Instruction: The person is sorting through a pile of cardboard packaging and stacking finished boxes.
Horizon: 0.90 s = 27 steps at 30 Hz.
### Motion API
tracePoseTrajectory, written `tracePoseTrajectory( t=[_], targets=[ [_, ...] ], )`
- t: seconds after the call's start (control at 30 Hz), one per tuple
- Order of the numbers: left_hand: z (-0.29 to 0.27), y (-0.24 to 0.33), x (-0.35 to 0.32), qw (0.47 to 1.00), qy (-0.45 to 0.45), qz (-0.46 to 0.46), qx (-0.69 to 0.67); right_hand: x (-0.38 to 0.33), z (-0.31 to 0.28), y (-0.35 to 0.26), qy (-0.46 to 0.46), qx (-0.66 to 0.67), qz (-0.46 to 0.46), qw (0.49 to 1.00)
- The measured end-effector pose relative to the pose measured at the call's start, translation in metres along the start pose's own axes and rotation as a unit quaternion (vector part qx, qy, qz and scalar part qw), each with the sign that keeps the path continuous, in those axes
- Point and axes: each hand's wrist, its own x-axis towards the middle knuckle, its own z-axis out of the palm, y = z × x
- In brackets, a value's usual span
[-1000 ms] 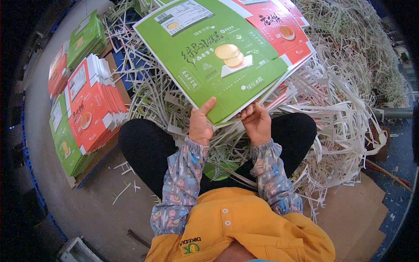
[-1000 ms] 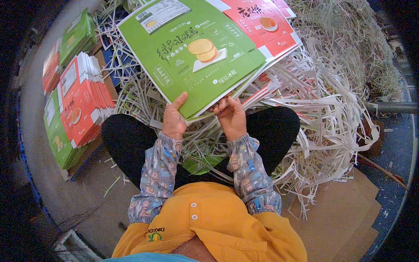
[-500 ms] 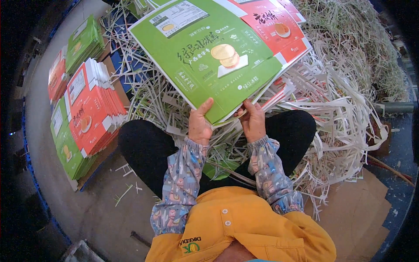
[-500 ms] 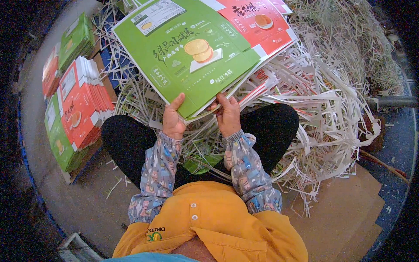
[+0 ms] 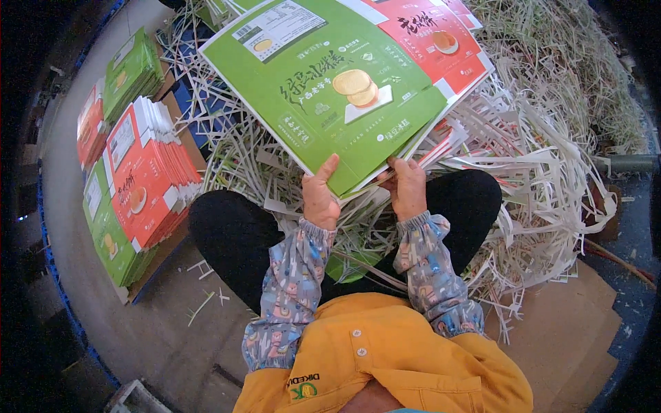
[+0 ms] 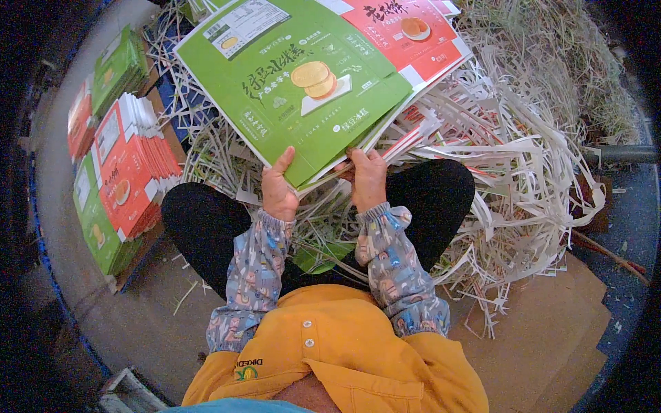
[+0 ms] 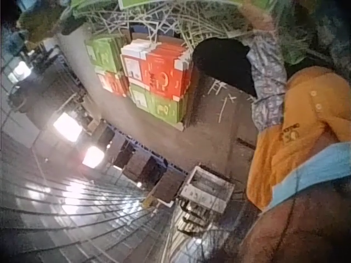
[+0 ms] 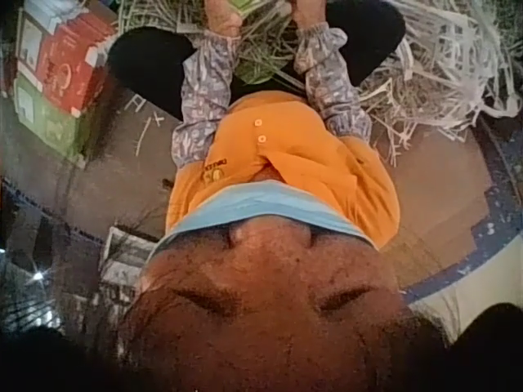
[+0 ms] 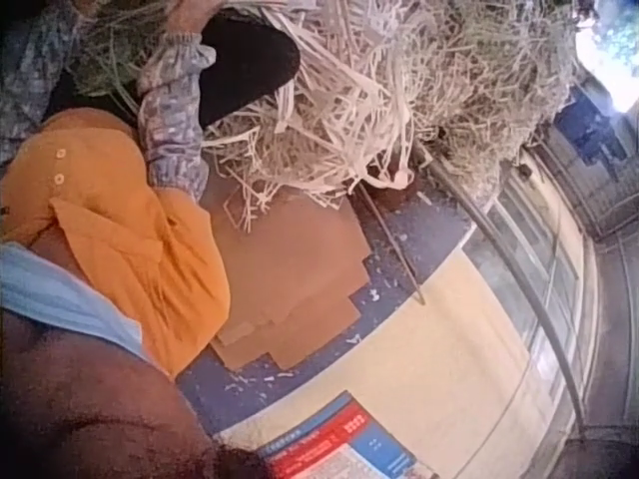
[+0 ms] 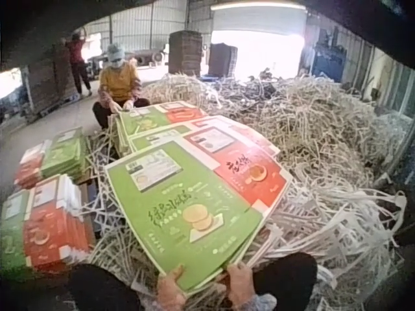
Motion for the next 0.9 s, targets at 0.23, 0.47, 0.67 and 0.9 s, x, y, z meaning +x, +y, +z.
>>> tracePoseTrajectory(
  t=[0.23, 0.47, 0.67, 0.9],
  targets=[
    [0.003, 0.002, -0.004, 1.000, -0.006, 0.016, 0.001, -0.011, -0.004, -0.003, -0.022, 0.008, -0.002, 1.000],
    [0.012, 0.010, -0.012, 0.999, -0.051, 0.009, 0.003, -0.014, -0.008, -0.009, -0.079, -0.008, 0.000, 0.997],
    [0.013, 0.020, -0.009, 0.998, -0.061, -0.002, 0.034, -0.019, 0.004, -0.011, -0.092, 0.101, -0.027, 0.990],
    [0.014, 0.020, -0.013, 0.997, -0.057, 0.028, 0.040, -0.015, -0.003, -0.007, -0.218, 0.252, 0.004, 0.943]
  ],
)
